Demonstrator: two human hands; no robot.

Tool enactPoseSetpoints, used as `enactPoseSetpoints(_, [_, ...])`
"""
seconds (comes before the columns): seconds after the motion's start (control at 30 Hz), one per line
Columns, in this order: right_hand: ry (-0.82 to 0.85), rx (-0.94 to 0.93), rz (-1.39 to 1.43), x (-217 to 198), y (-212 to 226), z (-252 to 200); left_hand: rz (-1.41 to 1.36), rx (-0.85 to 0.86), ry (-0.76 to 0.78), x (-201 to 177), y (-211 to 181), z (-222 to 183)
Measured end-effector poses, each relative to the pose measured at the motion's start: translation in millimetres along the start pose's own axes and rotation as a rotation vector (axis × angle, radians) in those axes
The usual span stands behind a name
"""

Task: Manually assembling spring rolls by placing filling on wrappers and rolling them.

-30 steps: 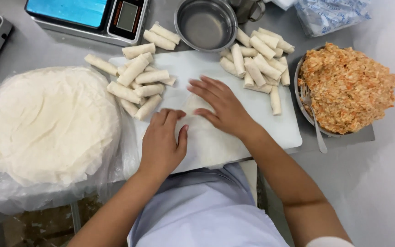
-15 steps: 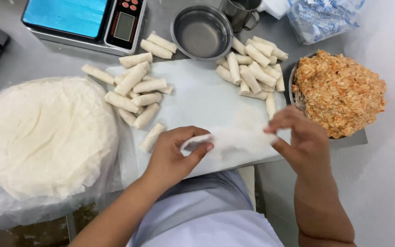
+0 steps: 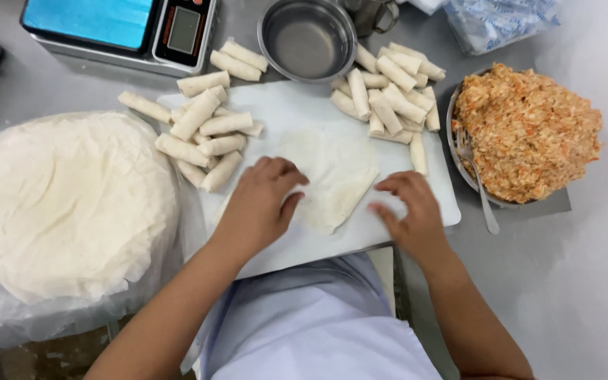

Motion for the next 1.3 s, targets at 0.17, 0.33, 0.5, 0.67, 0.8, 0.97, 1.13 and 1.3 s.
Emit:
enactPoseSetpoints(0.17, [0.172, -0.385, -0.355, 36.8, 11.3, -24.6, 0.086, 0.156, 0.19, 18.5, -11.4, -6.8])
enactPoseSetpoints(0.33, [-0.011, -0.385, -0.36, 20.4, 12.8, -15.7, 0.139, 0.123, 0.319, 28.9, -1.3, -7.8])
enactPoseSetpoints(0.5, [0.176, -0.409, -0.378, 39.4, 2.4, -16.7, 0.104, 0.115, 0.282, 26.0, 1.8, -5.6])
enactPoseSetpoints(0.67, [0.03, -0.307, -0.33, 3.2, -5.0, -25.5, 0.226, 0.179, 0.218, 48.4, 15.1, -10.5])
enactPoseSetpoints(0.8, [0.065, -0.296, -0.35, -14.6, -32.3, -46.1, 0.192, 0.15, 0.267, 31.9, 6.1, -11.8])
enactPoseSetpoints(0.97, [-0.368, 0.284, -0.566, -101.9, -110.7, -40.7, 0.057, 0.219, 0.145, 36.5, 16.7, -14.5])
enactPoseSetpoints(1.13, [-0.22, 0.424, -0.775, -110.0, -147.4, -50.7, 0.079, 0.177, 0.084, 23.7, -2.3, -16.6])
enactPoseSetpoints(1.3, [-0.235, 0.549, -0.808, -123.0, -124.1, -53.1, 0.1, 0.183, 0.076, 37.2, -32.6, -23.2])
Point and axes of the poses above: each hand's wrist, its own z-axis towards the middle knuckle, its own x-axis out of the palm, y = z × x, the point moved 6 cm from there along z, towards the middle knuckle, and after that the axes turned 13 degrees about x, right-handed, at the moved point
